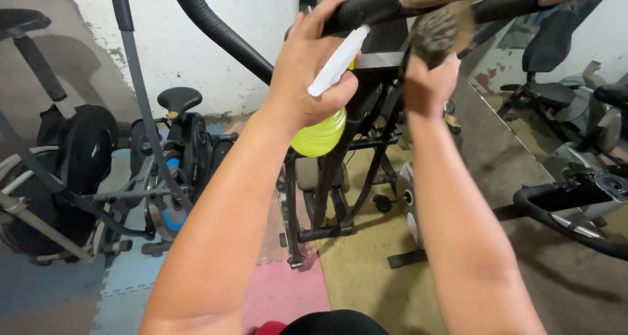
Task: Wiping down gym equipment using a spray bottle and a cloth.
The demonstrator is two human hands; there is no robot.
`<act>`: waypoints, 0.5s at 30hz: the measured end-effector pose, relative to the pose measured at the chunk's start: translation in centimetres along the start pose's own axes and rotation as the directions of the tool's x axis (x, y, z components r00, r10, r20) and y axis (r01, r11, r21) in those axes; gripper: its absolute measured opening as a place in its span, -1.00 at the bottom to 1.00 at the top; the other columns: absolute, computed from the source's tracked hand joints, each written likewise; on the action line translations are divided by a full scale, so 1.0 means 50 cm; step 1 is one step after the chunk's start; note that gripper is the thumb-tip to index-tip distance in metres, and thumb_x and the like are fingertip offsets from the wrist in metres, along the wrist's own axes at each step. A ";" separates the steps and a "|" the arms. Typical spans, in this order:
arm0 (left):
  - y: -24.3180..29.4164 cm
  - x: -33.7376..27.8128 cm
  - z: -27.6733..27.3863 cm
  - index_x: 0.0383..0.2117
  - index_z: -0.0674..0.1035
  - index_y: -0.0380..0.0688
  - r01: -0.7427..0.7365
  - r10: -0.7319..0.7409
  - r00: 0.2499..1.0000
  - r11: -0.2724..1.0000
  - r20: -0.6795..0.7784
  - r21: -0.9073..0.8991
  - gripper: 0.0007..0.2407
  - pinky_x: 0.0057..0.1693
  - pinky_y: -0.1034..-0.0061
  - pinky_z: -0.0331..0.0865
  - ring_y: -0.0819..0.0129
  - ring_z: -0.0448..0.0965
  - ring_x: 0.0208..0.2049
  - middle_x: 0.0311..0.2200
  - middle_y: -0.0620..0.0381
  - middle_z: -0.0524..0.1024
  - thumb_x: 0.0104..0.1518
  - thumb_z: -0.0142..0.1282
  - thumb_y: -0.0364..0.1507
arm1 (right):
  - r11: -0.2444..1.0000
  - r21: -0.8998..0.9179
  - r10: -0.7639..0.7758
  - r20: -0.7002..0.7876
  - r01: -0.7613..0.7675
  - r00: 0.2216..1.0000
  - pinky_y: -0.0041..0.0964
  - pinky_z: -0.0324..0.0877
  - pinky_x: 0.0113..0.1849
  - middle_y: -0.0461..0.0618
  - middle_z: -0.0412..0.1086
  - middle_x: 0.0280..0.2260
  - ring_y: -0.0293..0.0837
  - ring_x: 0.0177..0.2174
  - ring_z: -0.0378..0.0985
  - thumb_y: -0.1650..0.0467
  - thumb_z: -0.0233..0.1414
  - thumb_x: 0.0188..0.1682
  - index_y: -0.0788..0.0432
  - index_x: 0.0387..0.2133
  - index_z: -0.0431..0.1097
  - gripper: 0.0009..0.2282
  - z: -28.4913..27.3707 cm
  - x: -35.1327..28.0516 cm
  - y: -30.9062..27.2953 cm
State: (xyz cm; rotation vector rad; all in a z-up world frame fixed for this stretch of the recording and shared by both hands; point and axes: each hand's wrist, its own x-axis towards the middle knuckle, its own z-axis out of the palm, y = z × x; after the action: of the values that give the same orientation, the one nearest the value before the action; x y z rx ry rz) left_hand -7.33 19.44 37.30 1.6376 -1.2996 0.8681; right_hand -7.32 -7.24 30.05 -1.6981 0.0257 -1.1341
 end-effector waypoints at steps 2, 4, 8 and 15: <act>-0.019 -0.003 0.000 -0.39 0.66 -0.10 -0.004 0.004 1.000 1.000 -0.002 -0.004 -0.85 0.41 -0.13 0.05 -0.16 0.33 0.31 0.17 -0.13 0.44 -0.09 0.17 -0.42 | 0.964 -0.234 -0.160 -0.135 0.125 0.978 -0.04 0.36 0.09 0.02 0.50 -0.04 0.04 -0.04 0.47 0.39 0.17 -0.01 0.12 -0.06 0.46 -0.75 0.044 -0.032 -0.027; -0.034 0.002 -0.005 -0.34 0.68 -0.08 -0.012 0.012 1.000 1.000 -0.003 -0.014 -0.83 0.45 -0.09 0.08 -0.13 0.35 0.33 0.23 -0.15 0.42 -0.07 0.19 -0.41 | 0.858 -0.473 -0.339 -0.228 0.200 0.913 -0.14 0.38 0.12 -0.01 0.42 0.01 -0.01 0.02 0.43 0.42 0.22 -0.08 0.12 0.02 0.39 -0.63 0.072 -0.060 -0.081; -0.052 -0.002 -0.013 -0.32 0.67 -0.05 -0.012 0.014 0.999 0.997 0.033 -0.070 -0.82 0.34 0.12 0.29 -0.16 0.39 0.18 0.23 -0.14 0.39 -0.06 0.18 -0.40 | 0.324 -0.605 -0.739 0.318 0.727 0.594 0.00 0.16 0.09 0.07 0.46 -0.01 0.11 0.06 0.40 0.45 0.24 -0.30 0.12 -0.07 0.39 -0.56 0.055 -0.061 -0.090; -0.087 0.014 -0.021 -0.25 0.71 -0.05 -0.101 0.102 0.995 0.987 0.004 -0.122 -0.78 0.40 0.11 0.21 -0.18 0.31 0.26 0.24 -0.15 0.35 -0.06 0.22 -0.41 | 0.968 0.119 -0.205 -0.139 0.222 0.969 -0.20 0.30 0.16 0.00 0.41 -0.01 -0.05 0.02 0.44 0.36 0.09 0.04 0.20 0.07 0.35 -0.66 0.043 -0.006 0.040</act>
State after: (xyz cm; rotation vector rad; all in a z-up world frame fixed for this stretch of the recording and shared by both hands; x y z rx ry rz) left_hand -2.94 20.57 37.51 1.4938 -1.4251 0.8252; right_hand -5.05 -6.45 28.33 -1.5349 -0.1549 -1.3720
